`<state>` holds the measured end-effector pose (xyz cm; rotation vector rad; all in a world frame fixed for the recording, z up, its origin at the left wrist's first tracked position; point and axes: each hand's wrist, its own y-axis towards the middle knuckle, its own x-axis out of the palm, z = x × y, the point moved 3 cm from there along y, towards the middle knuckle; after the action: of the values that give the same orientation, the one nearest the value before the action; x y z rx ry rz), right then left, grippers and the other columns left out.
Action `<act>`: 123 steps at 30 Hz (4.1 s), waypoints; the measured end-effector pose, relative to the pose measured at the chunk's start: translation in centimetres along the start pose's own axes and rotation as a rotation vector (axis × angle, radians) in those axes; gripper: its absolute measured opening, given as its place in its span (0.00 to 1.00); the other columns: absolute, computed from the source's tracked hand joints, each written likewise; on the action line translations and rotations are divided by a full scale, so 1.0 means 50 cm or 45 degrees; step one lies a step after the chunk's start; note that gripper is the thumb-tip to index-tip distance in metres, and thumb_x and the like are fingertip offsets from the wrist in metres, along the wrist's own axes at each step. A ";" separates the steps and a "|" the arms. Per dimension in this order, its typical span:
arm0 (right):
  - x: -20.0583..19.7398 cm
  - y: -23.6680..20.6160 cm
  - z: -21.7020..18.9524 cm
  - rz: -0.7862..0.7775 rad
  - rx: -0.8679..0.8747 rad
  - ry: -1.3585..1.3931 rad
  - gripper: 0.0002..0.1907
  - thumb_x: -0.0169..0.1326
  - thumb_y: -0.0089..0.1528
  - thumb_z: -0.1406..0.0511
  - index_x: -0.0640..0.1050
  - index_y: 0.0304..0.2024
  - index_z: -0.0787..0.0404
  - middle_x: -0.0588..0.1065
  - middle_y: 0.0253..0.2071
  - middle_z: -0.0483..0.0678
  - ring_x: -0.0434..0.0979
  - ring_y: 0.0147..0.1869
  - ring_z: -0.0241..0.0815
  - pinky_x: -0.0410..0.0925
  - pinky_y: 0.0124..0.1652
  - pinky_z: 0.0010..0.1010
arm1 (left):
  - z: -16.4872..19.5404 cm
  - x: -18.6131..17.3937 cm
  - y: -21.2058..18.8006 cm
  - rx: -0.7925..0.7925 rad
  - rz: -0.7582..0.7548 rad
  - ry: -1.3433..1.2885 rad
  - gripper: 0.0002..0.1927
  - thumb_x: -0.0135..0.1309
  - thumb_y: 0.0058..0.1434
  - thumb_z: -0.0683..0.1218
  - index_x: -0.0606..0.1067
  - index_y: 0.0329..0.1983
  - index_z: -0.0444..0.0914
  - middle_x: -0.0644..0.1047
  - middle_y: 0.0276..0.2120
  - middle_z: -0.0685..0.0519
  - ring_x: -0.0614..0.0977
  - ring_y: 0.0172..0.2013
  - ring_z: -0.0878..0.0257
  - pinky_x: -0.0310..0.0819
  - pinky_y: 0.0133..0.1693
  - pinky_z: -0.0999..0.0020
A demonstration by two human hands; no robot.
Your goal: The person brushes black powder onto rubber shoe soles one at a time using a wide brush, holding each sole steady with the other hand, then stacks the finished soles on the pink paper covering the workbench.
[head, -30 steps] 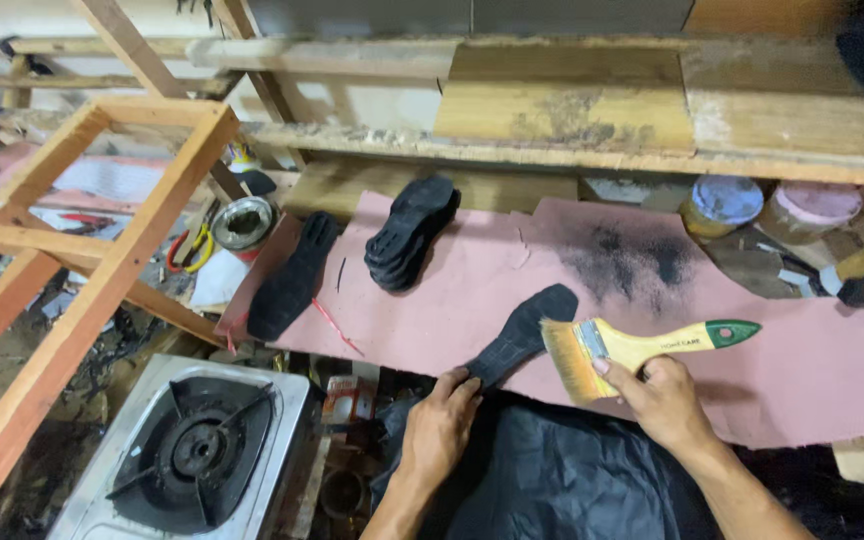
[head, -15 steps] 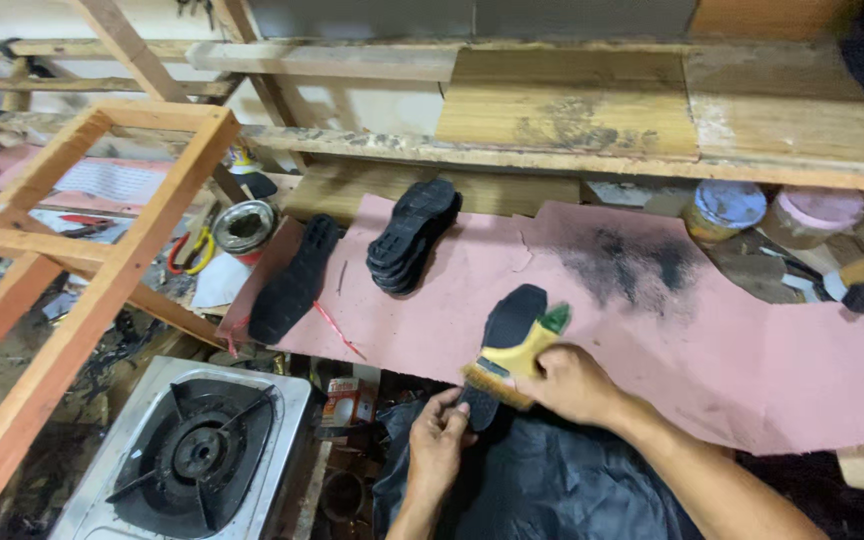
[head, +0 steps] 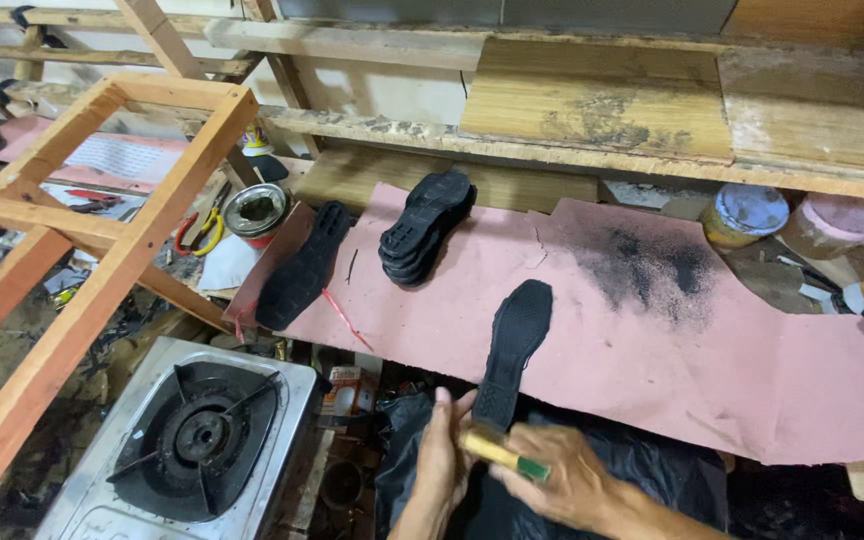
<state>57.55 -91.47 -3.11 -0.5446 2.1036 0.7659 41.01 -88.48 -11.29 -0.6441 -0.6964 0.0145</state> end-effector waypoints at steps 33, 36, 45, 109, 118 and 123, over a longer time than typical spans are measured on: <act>-0.151 0.033 0.194 0.647 1.006 0.090 0.18 0.61 0.61 0.58 0.80 0.28 0.68 0.78 0.21 0.52 0.74 0.23 0.40 0.67 0.25 0.36 | 0.010 -0.010 0.002 0.285 -0.145 0.422 0.28 0.41 0.68 0.47 0.64 0.71 0.37 0.83 0.49 0.47 0.88 0.40 0.56 0.81 0.39 0.67; -0.048 0.055 0.126 0.218 0.539 0.313 0.14 0.60 0.58 0.60 0.80 0.40 0.64 0.82 0.31 0.49 0.81 0.28 0.35 0.74 0.27 0.28 | -0.021 -0.030 0.018 0.282 -0.206 0.346 0.26 0.39 0.69 0.45 0.66 0.68 0.28 0.83 0.49 0.43 0.88 0.41 0.56 0.85 0.40 0.67; -0.148 0.115 0.338 0.360 1.254 0.015 0.11 0.52 0.66 0.58 0.81 0.48 0.52 0.80 0.29 0.47 0.75 0.24 0.42 0.72 0.26 0.39 | -0.023 -0.055 0.013 0.386 -0.078 0.606 0.25 0.39 0.71 0.46 0.64 0.69 0.32 0.82 0.45 0.45 0.88 0.38 0.57 0.84 0.38 0.68; -0.162 -0.001 0.378 0.805 1.362 0.229 0.24 0.59 0.62 0.51 0.81 0.45 0.66 0.83 0.34 0.55 0.84 0.36 0.46 0.73 0.40 0.39 | 0.623 0.090 0.203 1.067 0.988 2.607 0.38 0.61 0.59 0.55 0.64 0.70 0.36 0.71 0.56 0.41 0.74 0.56 0.44 0.77 0.48 0.51; -0.169 0.008 0.366 0.789 1.393 0.216 0.23 0.59 0.62 0.52 0.82 0.45 0.66 0.83 0.34 0.53 0.84 0.37 0.45 0.73 0.40 0.38 | 0.678 0.085 0.160 0.778 0.810 2.177 0.36 0.61 0.55 0.50 0.66 0.68 0.44 0.78 0.52 0.37 0.80 0.52 0.42 0.73 0.54 0.50; -0.171 0.000 0.374 0.774 1.375 0.157 0.25 0.58 0.62 0.49 0.81 0.45 0.65 0.83 0.34 0.56 0.84 0.38 0.49 0.72 0.41 0.40 | 0.661 0.101 -0.044 1.229 0.391 1.533 0.30 0.59 0.61 0.44 0.68 0.67 0.38 0.81 0.42 0.42 0.83 0.36 0.52 0.76 0.38 0.58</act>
<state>72.69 -77.73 -5.25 0.6625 2.4262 -0.1900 24.65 -71.08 12.18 0.2390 0.5935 0.2151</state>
